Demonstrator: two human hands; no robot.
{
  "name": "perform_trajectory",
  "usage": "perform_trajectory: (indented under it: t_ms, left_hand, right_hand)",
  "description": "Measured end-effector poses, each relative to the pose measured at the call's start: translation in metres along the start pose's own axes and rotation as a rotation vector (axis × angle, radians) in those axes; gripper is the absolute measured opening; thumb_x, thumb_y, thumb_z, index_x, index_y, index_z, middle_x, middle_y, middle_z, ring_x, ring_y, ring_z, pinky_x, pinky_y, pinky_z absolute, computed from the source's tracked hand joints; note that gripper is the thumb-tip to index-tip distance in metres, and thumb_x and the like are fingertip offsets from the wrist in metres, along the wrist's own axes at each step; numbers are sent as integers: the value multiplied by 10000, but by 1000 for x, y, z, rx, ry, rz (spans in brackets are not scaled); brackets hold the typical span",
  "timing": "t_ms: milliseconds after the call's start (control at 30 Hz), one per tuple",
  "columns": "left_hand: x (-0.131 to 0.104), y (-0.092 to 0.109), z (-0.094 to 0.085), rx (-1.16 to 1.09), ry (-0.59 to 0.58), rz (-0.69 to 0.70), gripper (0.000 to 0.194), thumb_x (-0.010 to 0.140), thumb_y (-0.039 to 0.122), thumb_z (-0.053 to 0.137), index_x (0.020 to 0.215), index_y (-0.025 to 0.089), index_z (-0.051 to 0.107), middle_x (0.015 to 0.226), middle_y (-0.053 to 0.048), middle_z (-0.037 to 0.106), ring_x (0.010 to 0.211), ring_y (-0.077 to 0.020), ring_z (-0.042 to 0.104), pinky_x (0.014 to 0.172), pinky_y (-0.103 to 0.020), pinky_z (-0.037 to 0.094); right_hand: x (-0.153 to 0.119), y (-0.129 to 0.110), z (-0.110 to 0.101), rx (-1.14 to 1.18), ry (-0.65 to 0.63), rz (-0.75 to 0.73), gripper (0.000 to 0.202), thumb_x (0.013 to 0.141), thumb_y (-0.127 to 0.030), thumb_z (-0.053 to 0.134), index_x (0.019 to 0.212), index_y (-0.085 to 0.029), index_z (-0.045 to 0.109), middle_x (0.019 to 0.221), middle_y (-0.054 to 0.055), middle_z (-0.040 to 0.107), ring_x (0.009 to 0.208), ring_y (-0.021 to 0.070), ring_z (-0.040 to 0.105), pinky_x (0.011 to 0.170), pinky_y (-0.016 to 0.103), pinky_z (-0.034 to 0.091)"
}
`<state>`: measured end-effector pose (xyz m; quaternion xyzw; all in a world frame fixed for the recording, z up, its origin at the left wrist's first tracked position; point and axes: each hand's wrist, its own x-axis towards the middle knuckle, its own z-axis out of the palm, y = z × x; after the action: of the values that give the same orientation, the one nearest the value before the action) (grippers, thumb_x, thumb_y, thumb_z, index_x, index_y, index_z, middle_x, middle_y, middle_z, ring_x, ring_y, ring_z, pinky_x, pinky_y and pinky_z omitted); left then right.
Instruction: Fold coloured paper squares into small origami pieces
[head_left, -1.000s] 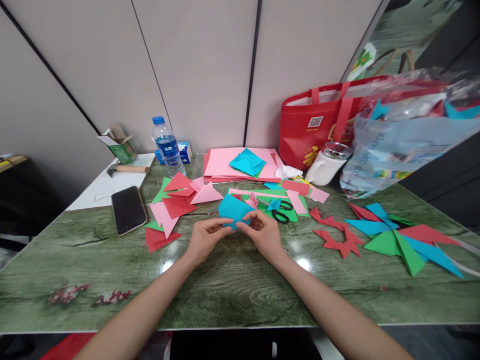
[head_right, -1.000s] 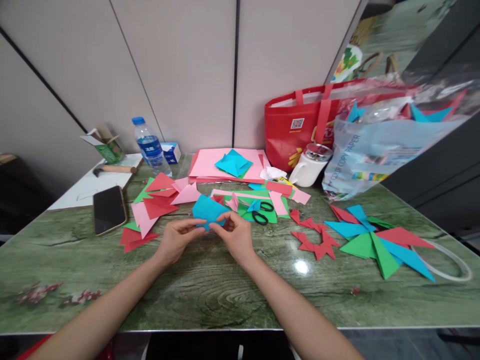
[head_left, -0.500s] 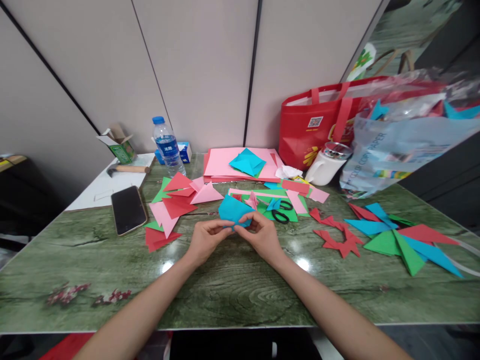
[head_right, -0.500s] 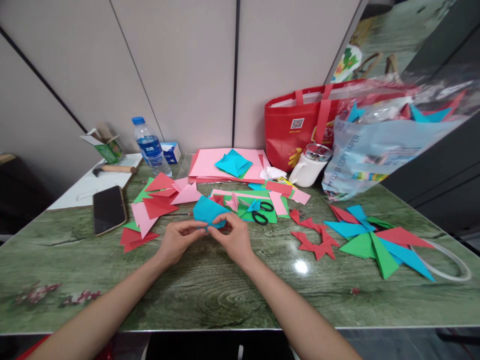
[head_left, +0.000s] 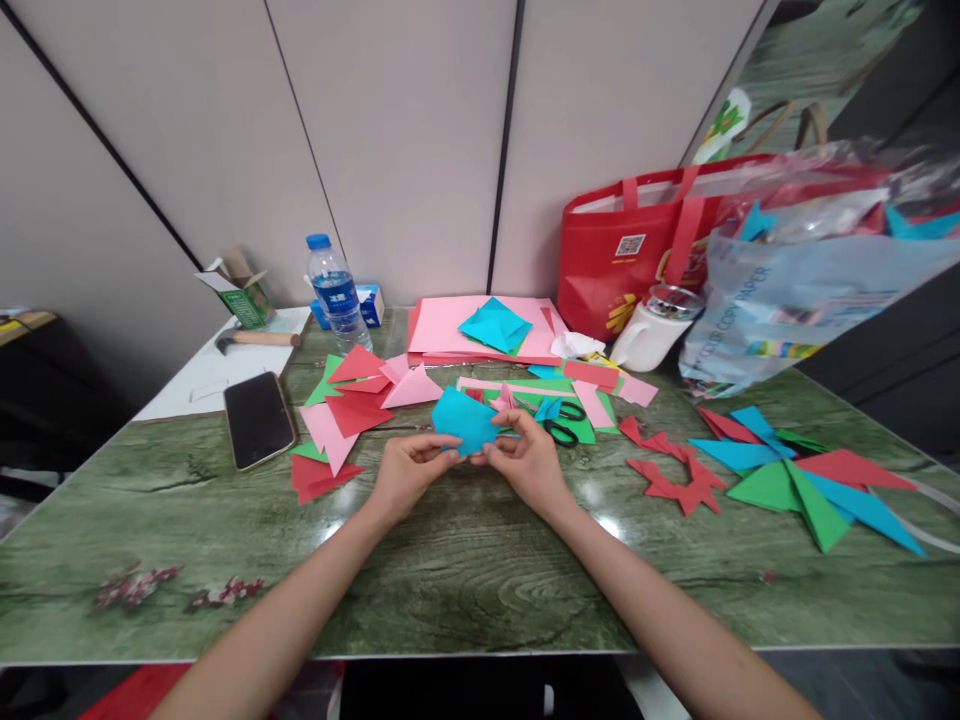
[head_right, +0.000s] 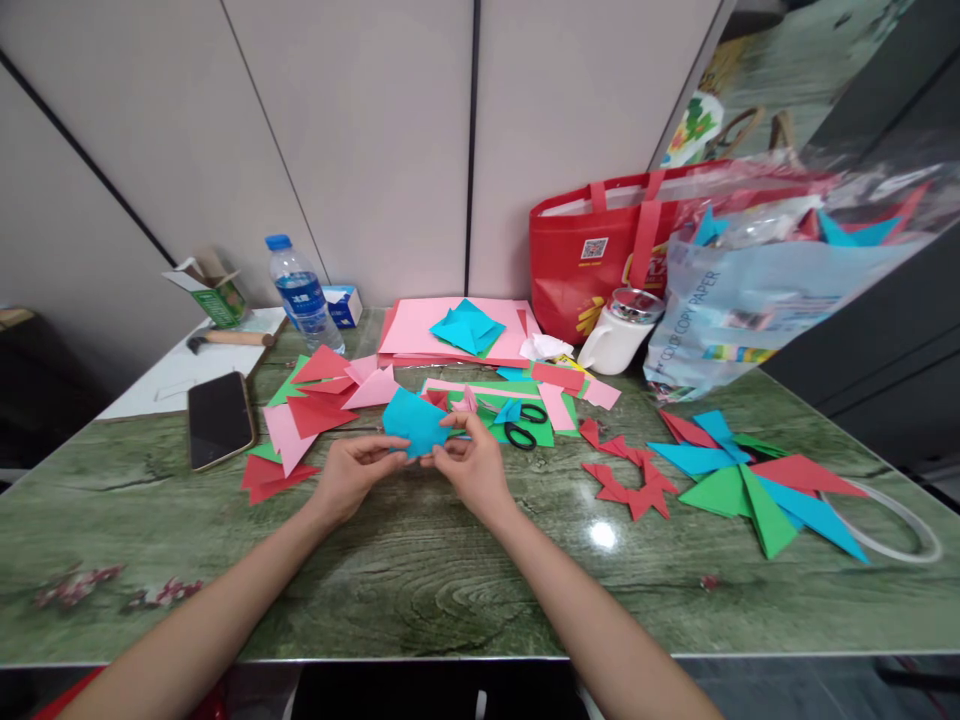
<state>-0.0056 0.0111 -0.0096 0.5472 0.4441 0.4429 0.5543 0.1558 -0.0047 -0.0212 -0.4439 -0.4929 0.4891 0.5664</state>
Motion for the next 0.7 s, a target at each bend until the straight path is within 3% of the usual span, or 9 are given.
perform_trajectory:
  t_ms: [233, 333, 467, 567, 700]
  left_hand:
    - [7, 0, -9, -103, 32, -17, 207, 584, 217, 743, 772, 143, 699, 700, -43, 716, 666, -194, 678, 680, -293, 523]
    - [7, 2, -10, -63, -45, -54, 193, 613, 212, 717, 789, 135, 692, 653, -43, 704, 631, -180, 672, 648, -278, 521]
    - [5, 6, -8, 106, -119, 2, 158, 662, 197, 657, 796, 126, 701, 558, -23, 654, 479, -116, 589, 501, -215, 474]
    - [5, 6, -7, 179, -35, 90, 146, 670, 194, 643, 789, 139, 708, 567, -6, 629, 450, -85, 532, 447, -183, 428]
    - [6, 3, -7, 101, 98, 172, 243, 703, 248, 639, 920, 148, 683, 649, -7, 652, 508, -97, 554, 510, -206, 469]
  right_hand:
    - [9, -2, -10, 56, 78, -63, 94, 719, -235, 518, 808, -207, 511, 811, 10, 590, 705, 161, 641, 667, 327, 557]
    - [11, -3, -12, -3, 88, -87, 128, 754, -307, 522, 825, -202, 543, 936, 48, 599, 790, 177, 606, 649, 318, 546]
    - [8, -1, -11, -163, 53, -127, 149, 681, -269, 624, 768, -201, 523, 807, 23, 576, 748, 171, 575, 591, 271, 506]
    - [4, 2, -8, -187, -15, -98, 133, 673, -231, 619, 764, -204, 525, 748, 6, 540, 683, 155, 553, 549, 257, 500]
    - [0, 4, -3, -74, -115, 6, 164, 690, -238, 608, 836, -208, 541, 697, -6, 558, 620, 152, 573, 551, 285, 529]
